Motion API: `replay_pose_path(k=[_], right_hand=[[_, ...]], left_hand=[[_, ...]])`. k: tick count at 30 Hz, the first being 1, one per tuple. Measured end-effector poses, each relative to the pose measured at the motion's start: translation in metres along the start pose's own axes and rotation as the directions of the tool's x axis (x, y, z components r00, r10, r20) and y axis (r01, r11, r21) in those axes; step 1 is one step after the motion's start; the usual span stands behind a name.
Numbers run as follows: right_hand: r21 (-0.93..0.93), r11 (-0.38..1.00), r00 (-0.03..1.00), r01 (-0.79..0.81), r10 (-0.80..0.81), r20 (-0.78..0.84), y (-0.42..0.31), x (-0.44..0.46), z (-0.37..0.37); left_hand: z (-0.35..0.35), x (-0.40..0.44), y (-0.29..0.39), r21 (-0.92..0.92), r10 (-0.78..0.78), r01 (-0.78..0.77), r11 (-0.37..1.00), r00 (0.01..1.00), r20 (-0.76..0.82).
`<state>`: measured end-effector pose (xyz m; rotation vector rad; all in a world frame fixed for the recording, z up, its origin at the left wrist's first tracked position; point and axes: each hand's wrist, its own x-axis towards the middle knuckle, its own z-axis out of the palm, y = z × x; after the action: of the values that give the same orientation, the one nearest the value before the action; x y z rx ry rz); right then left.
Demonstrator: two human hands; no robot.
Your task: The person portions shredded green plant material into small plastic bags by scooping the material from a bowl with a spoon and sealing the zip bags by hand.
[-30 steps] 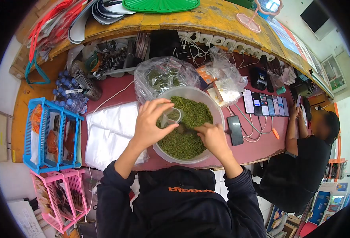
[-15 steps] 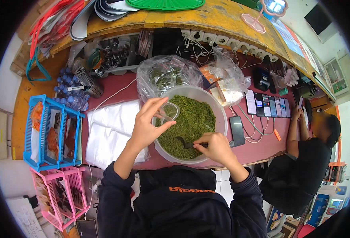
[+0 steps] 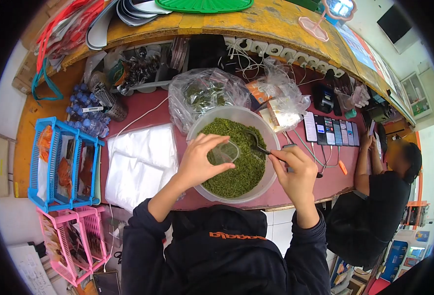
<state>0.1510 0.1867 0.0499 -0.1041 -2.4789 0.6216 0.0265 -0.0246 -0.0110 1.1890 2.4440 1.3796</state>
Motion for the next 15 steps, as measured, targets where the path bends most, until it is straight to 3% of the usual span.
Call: replay_pose_path(k=[1,3,6,9,10,12,13,14,15], right_hand=[[-0.001,1.000,1.000,0.000,0.000,0.001,-0.002,-0.001,0.001],[-0.211,0.945,0.964,0.249,-0.263,-0.041,-0.005,-0.002,0.003],[-0.279,0.911,0.942,0.303,-0.332,-0.059,-0.007,-0.005,0.006],[-0.275,0.930,0.947,0.243,-0.289,-0.140,-0.004,-0.005,-0.002],[-0.273,0.930,0.947,0.245,-0.290,-0.139,-0.005,-0.004,-0.008],[-0.309,0.947,0.991,0.085,-0.113,-0.075,-0.007,0.000,-0.024],[-0.242,0.967,0.997,0.076,-0.070,0.032,-0.004,0.001,-0.028],[-0.244,0.967,0.997,0.074,-0.068,0.031,-0.006,0.005,-0.023],[-0.077,0.993,0.993,0.088,-0.082,0.081,-0.012,0.010,-0.012]], left_hand=[[0.003,0.002,0.004,-0.016,-0.009,0.009,1.000,1.000,-0.018],[0.006,0.004,0.010,-0.034,-0.019,0.018,0.999,0.999,-0.038],[0.008,0.006,0.012,-0.054,-0.058,0.056,0.997,0.998,-0.038],[0.011,0.005,0.008,-0.100,-0.072,0.064,0.993,0.994,-0.085],[0.009,0.004,0.008,0.001,-0.036,0.037,0.999,0.988,-0.150],[0.009,0.003,0.008,0.103,0.006,0.016,0.995,0.977,-0.212],[0.011,0.001,0.009,0.172,0.004,0.044,0.984,0.963,-0.268],[0.013,0.000,0.010,0.239,0.009,0.072,0.968,0.947,-0.322],[0.019,-0.002,0.013,0.238,0.012,0.068,0.969,0.948,-0.318]])
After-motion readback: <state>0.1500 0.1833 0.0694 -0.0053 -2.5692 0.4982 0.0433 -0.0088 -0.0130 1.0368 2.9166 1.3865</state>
